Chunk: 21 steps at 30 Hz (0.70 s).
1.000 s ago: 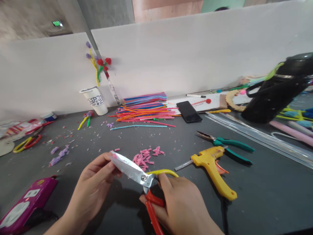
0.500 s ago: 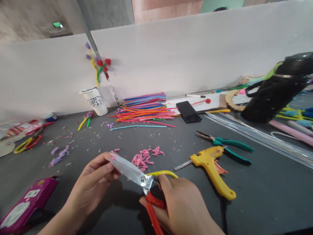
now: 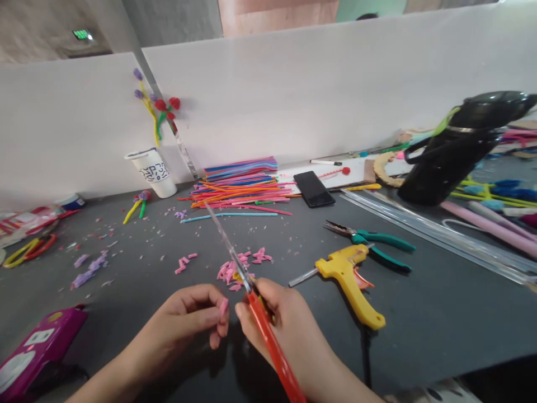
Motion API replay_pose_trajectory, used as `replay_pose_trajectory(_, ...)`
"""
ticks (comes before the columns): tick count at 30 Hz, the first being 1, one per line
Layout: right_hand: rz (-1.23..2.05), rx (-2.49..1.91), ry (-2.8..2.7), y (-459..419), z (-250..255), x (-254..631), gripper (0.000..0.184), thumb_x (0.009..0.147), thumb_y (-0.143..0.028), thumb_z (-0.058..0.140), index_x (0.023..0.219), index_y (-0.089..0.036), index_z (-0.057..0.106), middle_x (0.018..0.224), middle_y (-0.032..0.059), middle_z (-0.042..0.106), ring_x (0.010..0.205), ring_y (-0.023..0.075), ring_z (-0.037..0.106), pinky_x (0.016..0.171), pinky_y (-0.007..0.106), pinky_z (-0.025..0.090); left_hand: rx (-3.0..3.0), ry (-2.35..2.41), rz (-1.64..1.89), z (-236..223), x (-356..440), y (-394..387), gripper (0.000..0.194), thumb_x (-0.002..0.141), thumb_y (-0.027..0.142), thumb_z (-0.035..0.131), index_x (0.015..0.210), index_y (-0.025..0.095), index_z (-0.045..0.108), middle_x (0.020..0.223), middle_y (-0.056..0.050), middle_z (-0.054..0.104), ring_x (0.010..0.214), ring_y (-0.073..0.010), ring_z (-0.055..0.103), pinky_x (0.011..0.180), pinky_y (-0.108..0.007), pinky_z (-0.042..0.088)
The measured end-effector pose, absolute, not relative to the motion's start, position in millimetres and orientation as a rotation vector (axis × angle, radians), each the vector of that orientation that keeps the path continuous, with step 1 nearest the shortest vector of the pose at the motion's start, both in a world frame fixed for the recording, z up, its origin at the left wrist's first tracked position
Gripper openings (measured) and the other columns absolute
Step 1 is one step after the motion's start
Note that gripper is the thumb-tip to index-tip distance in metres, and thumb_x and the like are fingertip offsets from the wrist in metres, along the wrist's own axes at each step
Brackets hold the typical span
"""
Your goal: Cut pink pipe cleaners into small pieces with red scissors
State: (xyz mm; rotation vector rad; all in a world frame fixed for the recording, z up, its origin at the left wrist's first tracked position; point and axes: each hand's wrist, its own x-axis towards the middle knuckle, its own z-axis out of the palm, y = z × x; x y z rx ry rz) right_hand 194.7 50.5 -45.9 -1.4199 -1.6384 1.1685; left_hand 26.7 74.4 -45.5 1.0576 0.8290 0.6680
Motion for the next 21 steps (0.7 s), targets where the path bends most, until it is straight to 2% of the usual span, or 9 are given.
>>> replay_pose_trajectory(4, 1.410, -1.448, -1.485, 57.0, -44.4, 190.8, 0.008, 0.073, -0.026, 0.046, 0.070, -0.019, 0.047, 0.043, -0.0095, 0.039, 0.032, 0.0054, 0.038, 0.033, 0.015, 0.030, 1.108, 0.863, 0.573, -47.5, 29.9, 73.8, 0.011, 0.070, 0.022, 0.062, 0.067, 0.011, 0.062, 0.060, -0.002, 0.057, 0.053, -0.0088, 0.052, 0.053, -0.021, 0.042)
replay_pose_trajectory(7, 1.456, -1.429, -1.483, 58.7, -45.8, 189.8, 0.007, 0.071, -0.025, 0.048, 0.068, -0.020, 0.045, 0.042, -0.0104, 0.038, 0.030, 0.0046, 0.037, 0.031, 0.014, 0.028, 1.140, 0.880, 0.563, -48.3, 29.9, 73.3, 0.010, 0.069, 0.022, 0.062, 0.067, 0.012, 0.062, 0.060, -0.001, 0.057, 0.052, -0.0086, 0.051, 0.053, -0.021, 0.042)
replay_pose_trajectory(13, 1.329, -1.407, -1.578, 57.1, -45.8, 188.2, 0.011, 0.070, -0.019, 0.046, 0.060, -0.019, 0.040, 0.046, -0.0088, 0.039, 0.035, 0.0039, 0.037, 0.033, 0.013, 0.025, 1.261, 0.942, 0.555, -49.7, 31.0, 71.4, 0.008, 0.072, 0.020, 0.056, 0.069, 0.015, 0.061, 0.061, -0.001, 0.056, 0.054, -0.0103, 0.051, 0.055, -0.024, 0.042)
replay_pose_trajectory(17, 1.249, -1.442, -1.584, 58.0, -45.0, 186.1, 0.012, 0.067, -0.013, 0.046, 0.060, -0.020, 0.038, 0.046, -0.0096, 0.033, 0.038, 0.0048, 0.034, 0.035, 0.014, 0.024, 1.606, 1.112, 0.698, -48.5, 33.1, 68.8, 0.006, 0.070, 0.015, 0.055, 0.067, 0.017, 0.060, 0.065, -0.001, 0.057, 0.061, -0.0129, 0.052, 0.060, -0.025, 0.041)
replay_pose_trajectory(21, 1.151, -1.430, -1.616, 59.6, -47.7, 183.6, 0.015, 0.066, -0.013, 0.046, 0.058, -0.020, 0.036, 0.048, -0.0090, 0.032, 0.043, 0.0051, 0.029, 0.037, 0.014, 0.022, 1.866, 1.177, 0.785, -47.2, 34.7, 66.4, 0.013, 0.069, 0.010, 0.051, 0.065, 0.019, 0.060, 0.064, 0.000, 0.058, 0.060, -0.0133, 0.053, 0.059, -0.024, 0.041)
